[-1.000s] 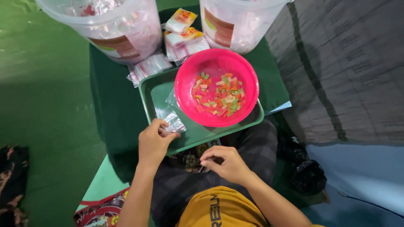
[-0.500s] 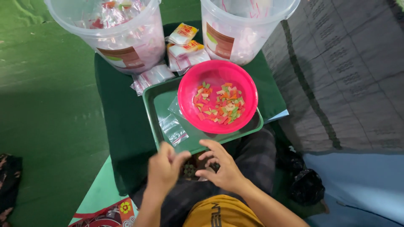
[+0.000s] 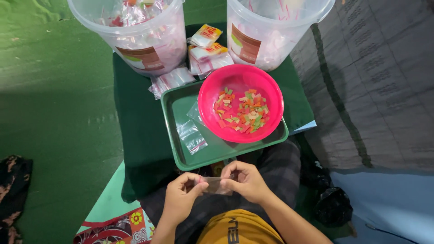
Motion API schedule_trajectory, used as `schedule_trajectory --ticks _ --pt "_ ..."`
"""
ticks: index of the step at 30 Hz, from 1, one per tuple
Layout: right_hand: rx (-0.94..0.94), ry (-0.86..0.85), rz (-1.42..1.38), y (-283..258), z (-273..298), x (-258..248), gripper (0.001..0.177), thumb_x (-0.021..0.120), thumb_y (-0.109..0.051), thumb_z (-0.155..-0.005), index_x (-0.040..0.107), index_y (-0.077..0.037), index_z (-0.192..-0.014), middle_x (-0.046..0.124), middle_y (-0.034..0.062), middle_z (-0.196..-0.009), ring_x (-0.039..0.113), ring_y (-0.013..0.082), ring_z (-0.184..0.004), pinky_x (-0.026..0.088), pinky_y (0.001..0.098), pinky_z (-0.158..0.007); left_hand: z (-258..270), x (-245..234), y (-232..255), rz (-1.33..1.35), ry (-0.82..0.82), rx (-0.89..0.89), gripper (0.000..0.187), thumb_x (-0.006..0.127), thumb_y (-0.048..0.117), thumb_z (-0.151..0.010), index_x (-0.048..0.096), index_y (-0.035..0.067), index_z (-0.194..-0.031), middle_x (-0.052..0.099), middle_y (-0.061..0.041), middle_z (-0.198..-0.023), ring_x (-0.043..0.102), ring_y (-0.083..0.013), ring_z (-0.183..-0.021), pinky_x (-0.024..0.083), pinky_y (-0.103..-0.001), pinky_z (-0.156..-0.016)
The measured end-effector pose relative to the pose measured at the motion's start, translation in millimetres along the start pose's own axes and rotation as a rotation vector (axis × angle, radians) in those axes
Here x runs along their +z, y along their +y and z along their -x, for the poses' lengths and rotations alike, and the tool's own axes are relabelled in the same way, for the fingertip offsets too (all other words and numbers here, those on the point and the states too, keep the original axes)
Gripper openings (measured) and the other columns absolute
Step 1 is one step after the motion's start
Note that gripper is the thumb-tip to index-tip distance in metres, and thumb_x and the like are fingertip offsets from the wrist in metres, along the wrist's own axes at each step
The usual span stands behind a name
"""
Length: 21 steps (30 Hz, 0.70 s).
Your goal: Packaging small snacks into plastic bags from a bowl
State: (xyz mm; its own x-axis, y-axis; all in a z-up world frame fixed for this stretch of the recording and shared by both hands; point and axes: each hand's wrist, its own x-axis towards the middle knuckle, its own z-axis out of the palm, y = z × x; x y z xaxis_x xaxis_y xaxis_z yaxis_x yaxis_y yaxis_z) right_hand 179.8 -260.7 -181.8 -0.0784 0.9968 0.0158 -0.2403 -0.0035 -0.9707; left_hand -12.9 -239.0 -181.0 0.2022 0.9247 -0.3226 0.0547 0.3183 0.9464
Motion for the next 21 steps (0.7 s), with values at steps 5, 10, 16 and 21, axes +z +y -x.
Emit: schedule_trajectory --ticks 5,10,16,21 --pt "0.037 0.175 0.119 1 -1 -9 0.009 0.072 -0.003 -0.075 0.063 -0.004 -0.076 0.063 0.0043 -0.072 0.054 0.0095 -0.063 0.043 0.0219 -0.056 5 2 14 -0.104 -0.025 0.142 0.013 0.063 0.01 -0.079 0.073 0.004 -0.081 0.071 -0.006 -0.083 0.065 -0.0129 -0.075 0.053 -0.024 -0.064" --pt "-0.524 0.464 0.809 -23 -1 -2 0.009 0.069 -0.005 -0.077 0.061 -0.006 -0.082 0.062 0.0088 -0.088 0.062 0.0198 -0.082 0.05 0.0283 -0.077 6 15 16 -0.131 0.038 0.23 0.013 0.063 0.008 -0.079 0.075 0.005 -0.08 0.07 -0.006 -0.081 0.066 -0.013 -0.073 0.052 -0.023 -0.066" --pt "-0.416 0.341 0.754 -21 14 5 0.011 0.072 -0.012 -0.074 0.061 -0.008 -0.075 0.06 0.0041 -0.07 0.054 0.0149 -0.062 0.045 0.0248 -0.061 8 29 17 -0.223 0.129 0.361 0.007 0.067 0.009 -0.076 0.074 0.008 -0.078 0.07 -0.004 -0.074 0.065 -0.0113 -0.068 0.051 -0.022 -0.065" --pt "-0.104 0.167 0.498 -13 20 15 0.013 0.075 -0.01 -0.07 0.065 -0.008 -0.079 0.065 0.0026 -0.071 0.062 0.0071 -0.057 0.054 0.0178 -0.056 11 37 5 -0.246 0.061 0.483 0.004 0.073 0.006 -0.072 0.071 0.008 -0.075 0.068 -0.005 -0.073 0.063 -0.0118 -0.066 0.05 -0.022 -0.059"
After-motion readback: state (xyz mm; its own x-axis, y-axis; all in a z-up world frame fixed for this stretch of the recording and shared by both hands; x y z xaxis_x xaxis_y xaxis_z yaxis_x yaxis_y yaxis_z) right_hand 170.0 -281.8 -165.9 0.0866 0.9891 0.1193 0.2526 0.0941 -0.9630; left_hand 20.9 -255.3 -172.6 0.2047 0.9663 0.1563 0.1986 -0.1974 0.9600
